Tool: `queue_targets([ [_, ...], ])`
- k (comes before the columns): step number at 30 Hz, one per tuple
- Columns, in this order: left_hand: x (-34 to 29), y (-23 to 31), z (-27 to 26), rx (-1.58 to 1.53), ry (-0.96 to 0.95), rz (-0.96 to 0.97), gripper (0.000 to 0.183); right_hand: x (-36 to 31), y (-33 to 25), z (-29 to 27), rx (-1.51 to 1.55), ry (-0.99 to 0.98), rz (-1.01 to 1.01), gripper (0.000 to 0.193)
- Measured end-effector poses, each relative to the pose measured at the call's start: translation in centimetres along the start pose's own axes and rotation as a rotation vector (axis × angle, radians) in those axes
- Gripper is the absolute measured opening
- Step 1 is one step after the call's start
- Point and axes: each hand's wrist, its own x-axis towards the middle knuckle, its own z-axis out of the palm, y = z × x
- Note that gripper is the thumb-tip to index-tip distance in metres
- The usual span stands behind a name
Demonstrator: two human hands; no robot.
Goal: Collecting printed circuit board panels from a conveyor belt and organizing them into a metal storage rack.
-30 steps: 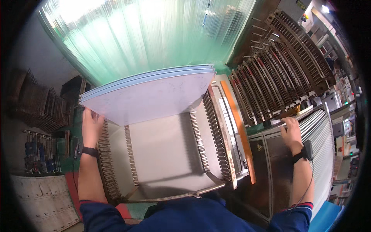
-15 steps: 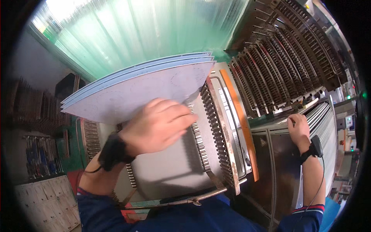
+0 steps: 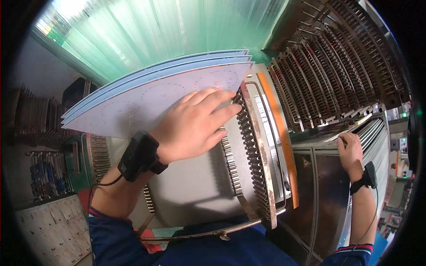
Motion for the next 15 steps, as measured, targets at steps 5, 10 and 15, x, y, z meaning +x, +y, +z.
queue_targets([
  [5,-0.2,-0.4,0.0,-0.056,0.031,-0.048,0.053,0.0,0.4,0.3,-0.009,0.011,0.020,0.014],
  [10,-0.6,-0.9,0.1,-0.102,0.056,-0.068,0.052,0.0,0.8,0.7,0.011,0.010,-0.013,0.013],
  [15,-0.6,-1.1,0.3,-0.127,0.060,-0.065,0.054,-0.1,0.6,0.7,0.000,0.041,-0.035,0.011],
])
